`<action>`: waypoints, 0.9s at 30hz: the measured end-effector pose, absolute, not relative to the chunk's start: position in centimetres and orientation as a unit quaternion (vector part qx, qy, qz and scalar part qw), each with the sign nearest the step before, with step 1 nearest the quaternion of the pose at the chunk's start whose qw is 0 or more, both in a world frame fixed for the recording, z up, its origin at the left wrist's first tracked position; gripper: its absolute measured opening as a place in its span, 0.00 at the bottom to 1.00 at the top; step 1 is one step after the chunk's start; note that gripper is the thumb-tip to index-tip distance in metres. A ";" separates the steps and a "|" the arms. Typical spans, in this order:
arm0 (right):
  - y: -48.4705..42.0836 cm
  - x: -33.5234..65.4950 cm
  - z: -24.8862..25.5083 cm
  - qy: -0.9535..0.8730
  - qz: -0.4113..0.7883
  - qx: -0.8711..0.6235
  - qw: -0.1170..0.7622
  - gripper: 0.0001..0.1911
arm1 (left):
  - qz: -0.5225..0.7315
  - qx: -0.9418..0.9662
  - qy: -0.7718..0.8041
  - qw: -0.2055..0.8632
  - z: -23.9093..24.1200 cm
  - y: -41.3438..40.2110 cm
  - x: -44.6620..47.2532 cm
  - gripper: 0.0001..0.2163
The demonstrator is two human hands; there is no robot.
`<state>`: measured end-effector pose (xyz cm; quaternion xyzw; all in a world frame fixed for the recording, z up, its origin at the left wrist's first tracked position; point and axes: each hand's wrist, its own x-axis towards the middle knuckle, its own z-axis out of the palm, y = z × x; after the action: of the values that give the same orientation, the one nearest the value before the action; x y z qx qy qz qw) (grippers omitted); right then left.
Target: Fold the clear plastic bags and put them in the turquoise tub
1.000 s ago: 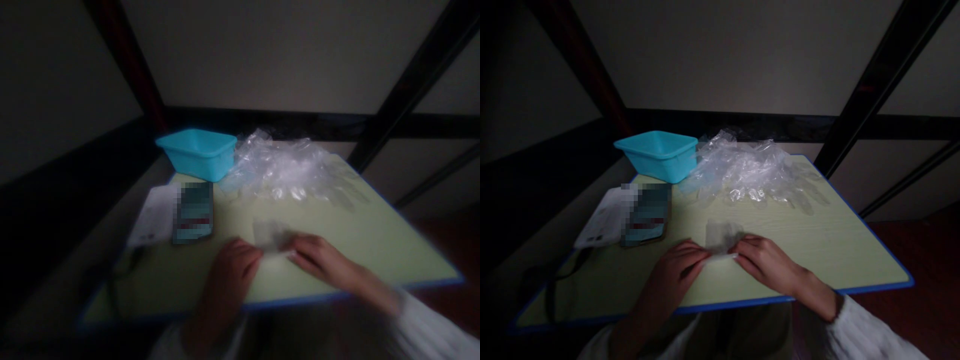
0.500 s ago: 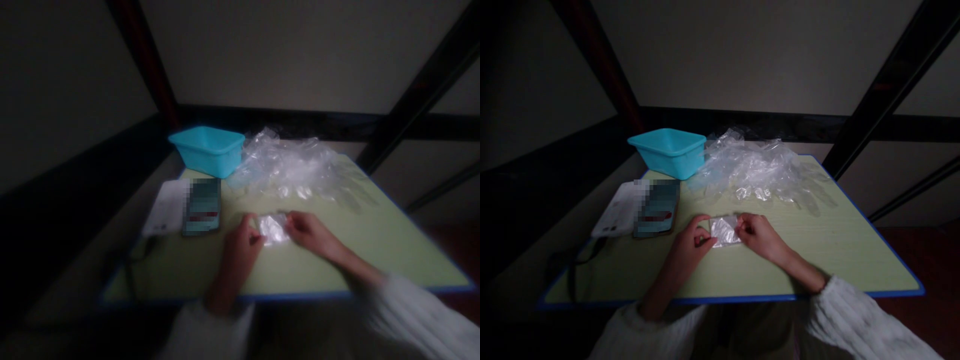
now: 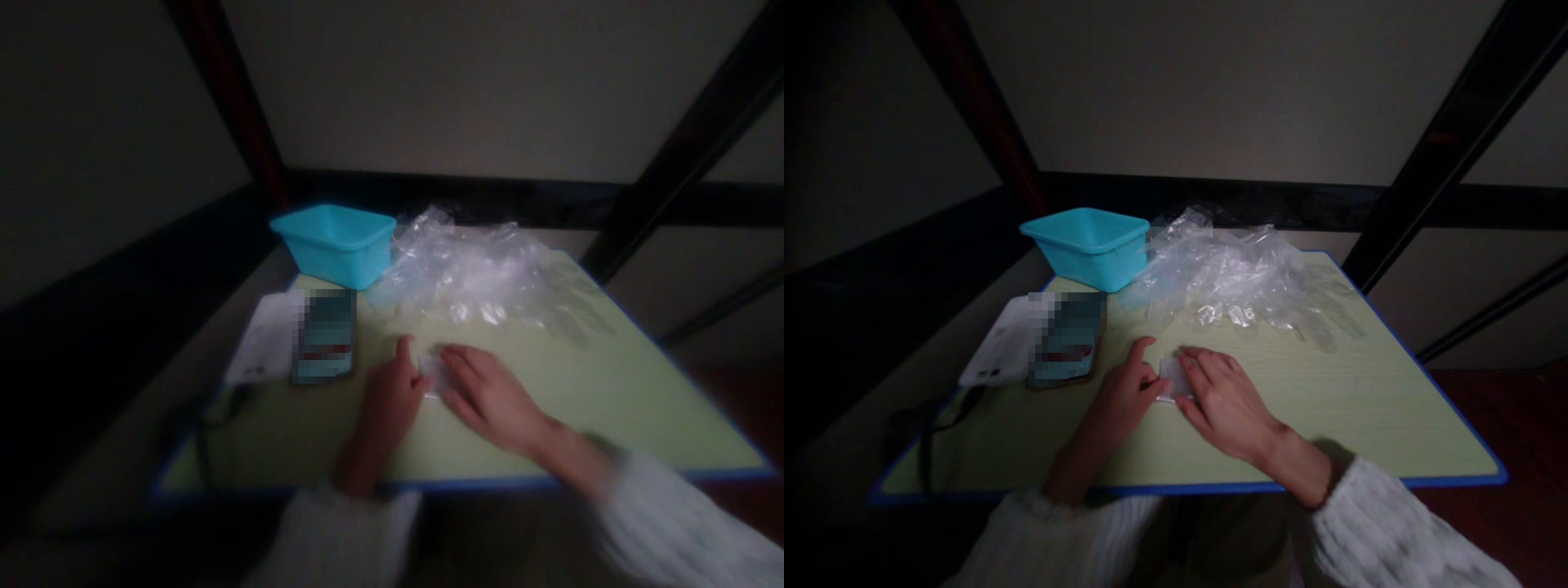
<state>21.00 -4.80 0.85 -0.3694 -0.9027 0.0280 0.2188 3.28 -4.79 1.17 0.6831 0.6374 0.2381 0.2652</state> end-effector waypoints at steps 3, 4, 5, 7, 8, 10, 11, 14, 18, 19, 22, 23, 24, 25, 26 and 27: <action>-4.9 20.6 0.3 -0.924 0.009 -0.346 0.163 0.28 | 0.237 0.686 0.639 0.255 1.1 -4.8 3.3 0.27; -5.0 20.5 0.1 -0.927 0.004 -0.346 0.147 0.29 | 0.236 0.686 0.640 0.252 1.1 -4.9 3.3 0.27; -5.0 20.5 -0.1 -0.928 0.001 -0.347 0.132 0.30 | 0.234 0.687 0.641 0.249 1.1 -4.9 3.3 0.27; -5.0 20.5 -0.3 -0.930 -0.003 -0.350 0.114 0.31 | 0.231 0.691 0.641 0.242 1.1 -4.9 3.2 0.27; -5.0 20.6 -0.4 -0.930 -0.005 -0.351 0.109 0.32 | 0.228 0.693 0.642 0.237 1.1 -4.8 3.2 0.27; -5.0 20.6 -0.5 -0.930 -0.004 -0.350 0.108 0.32 | 0.220 0.699 0.645 0.218 1.1 -4.9 3.1 0.26; -5.0 20.6 -0.4 -0.930 -0.002 -0.351 0.109 0.33 | 0.214 0.703 0.646 0.205 1.1 -4.9 3.1 0.26; -5.0 20.6 -0.1 -0.929 0.004 -0.353 0.111 0.35 | 0.218 0.725 0.638 0.142 0.8 -5.6 3.1 0.22; -5.2 20.8 0.3 -0.925 -0.005 -0.360 0.123 0.36 | 0.241 0.787 0.567 0.020 -0.4 -7.2 3.2 0.15; -5.2 20.8 0.3 -0.924 -0.007 -0.360 0.125 0.36 | 0.234 0.808 0.541 -0.001 -0.7 -7.5 3.2 0.16; -5.3 21.0 0.2 -0.926 -0.001 -0.356 0.125 0.38 | 0.194 0.854 0.482 -0.035 -1.4 -8.1 3.1 0.19; -5.4 21.1 0.0 -0.927 0.002 -0.354 0.123 0.38 | 0.180 0.862 0.473 -0.038 -1.5 -8.2 3.1 0.20; -5.4 21.2 -0.1 -0.928 0.005 -0.352 0.122 0.38 | 0.167 0.866 0.469 -0.039 -1.6 -8.2 3.0 0.21; -5.4 21.2 -0.2 -0.929 0.007 -0.351 0.120 0.38 | 0.155 0.870 0.467 -0.040 -1.5 -8.2 2.9 0.21; -5.4 21.2 -0.3 -0.929 0.007 -0.350 0.118 0.38 | 0.145 0.872 0.466 -0.039 -1.5 -8.1 2.8 0.22; -5.4 21.2 -0.4 -0.930 0.006 -0.350 0.116 0.38 | 0.137 0.873 0.466 -0.038 -1.4 -8.1 2.7 0.22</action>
<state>21.23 -5.40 -0.35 -0.3495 -0.9297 0.0057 0.1162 2.75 -8.13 -1.41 0.8731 0.4662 0.1372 -0.0376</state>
